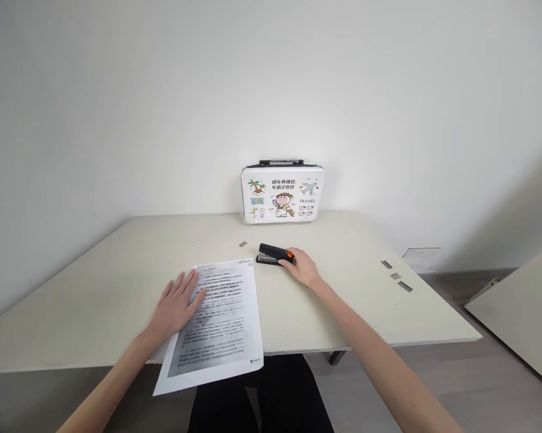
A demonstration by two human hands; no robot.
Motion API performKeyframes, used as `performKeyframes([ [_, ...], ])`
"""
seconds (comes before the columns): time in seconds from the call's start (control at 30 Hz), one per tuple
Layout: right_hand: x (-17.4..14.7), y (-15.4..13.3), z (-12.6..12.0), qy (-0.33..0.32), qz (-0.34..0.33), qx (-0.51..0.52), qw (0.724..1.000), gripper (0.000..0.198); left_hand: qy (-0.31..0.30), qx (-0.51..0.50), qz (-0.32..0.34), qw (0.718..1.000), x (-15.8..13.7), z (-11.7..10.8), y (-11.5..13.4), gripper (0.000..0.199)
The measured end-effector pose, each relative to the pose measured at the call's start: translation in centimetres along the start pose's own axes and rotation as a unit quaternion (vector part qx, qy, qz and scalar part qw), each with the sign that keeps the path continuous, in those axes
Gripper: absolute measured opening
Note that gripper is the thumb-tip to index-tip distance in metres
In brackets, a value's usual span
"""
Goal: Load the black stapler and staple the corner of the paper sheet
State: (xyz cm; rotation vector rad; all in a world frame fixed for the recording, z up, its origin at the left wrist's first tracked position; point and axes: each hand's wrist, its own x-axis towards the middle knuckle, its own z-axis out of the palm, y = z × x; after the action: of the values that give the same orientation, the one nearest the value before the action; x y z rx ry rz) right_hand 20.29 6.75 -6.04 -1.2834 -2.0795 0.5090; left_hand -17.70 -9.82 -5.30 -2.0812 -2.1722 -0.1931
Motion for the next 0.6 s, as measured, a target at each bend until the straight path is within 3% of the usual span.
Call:
performKeyframes([
  [0.2, -4.7, 2.1, -2.9, 0.010, -0.007, 0.068, 0.998, 0.042, -0.022, -0.002, -0.006, 1.000, 2.0, -0.1, -1.7, 0.076],
  [0.43, -8.7, 2.5, -6.4, -0.050, -0.005, 0.135, 0.990, 0.038, -0.037, -0.006, 0.010, 0.999, 4.1, 0.0, -3.4, 0.078],
  [0.6, -10.4, 2.5, -7.6, -0.052, 0.013, 0.147, 0.988, 0.041, -0.030, -0.010, 0.020, 0.999, 4.6, 0.3, -4.2, 0.078],
])
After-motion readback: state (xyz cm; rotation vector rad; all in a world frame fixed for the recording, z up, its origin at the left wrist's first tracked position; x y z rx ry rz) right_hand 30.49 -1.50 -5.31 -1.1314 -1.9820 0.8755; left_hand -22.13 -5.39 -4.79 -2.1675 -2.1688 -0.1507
